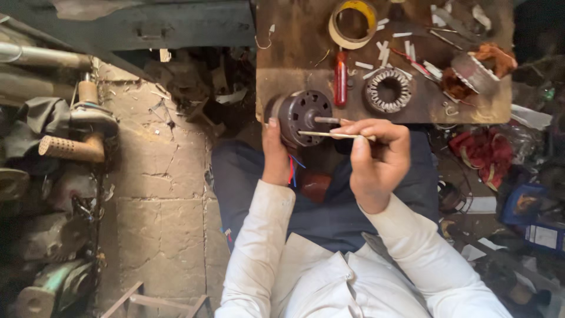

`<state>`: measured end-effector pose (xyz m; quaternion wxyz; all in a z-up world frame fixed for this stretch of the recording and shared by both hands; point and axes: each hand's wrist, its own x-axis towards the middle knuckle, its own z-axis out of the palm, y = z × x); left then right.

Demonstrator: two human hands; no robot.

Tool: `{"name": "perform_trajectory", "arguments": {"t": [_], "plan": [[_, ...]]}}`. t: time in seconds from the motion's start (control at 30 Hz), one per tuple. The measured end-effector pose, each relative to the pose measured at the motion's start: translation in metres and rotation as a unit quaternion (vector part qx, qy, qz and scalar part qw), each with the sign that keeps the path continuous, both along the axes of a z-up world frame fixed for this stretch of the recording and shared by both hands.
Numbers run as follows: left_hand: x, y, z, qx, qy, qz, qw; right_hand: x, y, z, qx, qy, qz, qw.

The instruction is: The person sits on the floor and works on a small electric motor. They rotate the motor, use a wooden stick to probe the shaft area, and use pliers to adjust the red and blue wires attached to the motor.

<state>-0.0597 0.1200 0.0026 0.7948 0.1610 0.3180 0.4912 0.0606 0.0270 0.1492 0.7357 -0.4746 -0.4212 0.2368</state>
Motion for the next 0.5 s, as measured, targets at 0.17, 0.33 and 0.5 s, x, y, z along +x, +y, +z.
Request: {"name": "perform_trajectory", "arguments": {"t": [0.17,0.33,0.5], "plan": [[-0.007,-0.003,-0.004,0.069,0.058,0.028,0.996,-0.006,0.014,-0.021,-0.022,0.067,-0.013,0.997],[-0.007,-0.01,0.006,0.129,0.081,0.032,0.988,-0.01,0.009,-0.023,-0.006,0.096,-0.033,0.995],[-0.007,-0.009,0.009,0.103,0.059,0.029,0.993,-0.013,0.004,-0.017,0.005,0.055,-0.045,0.997]]}}
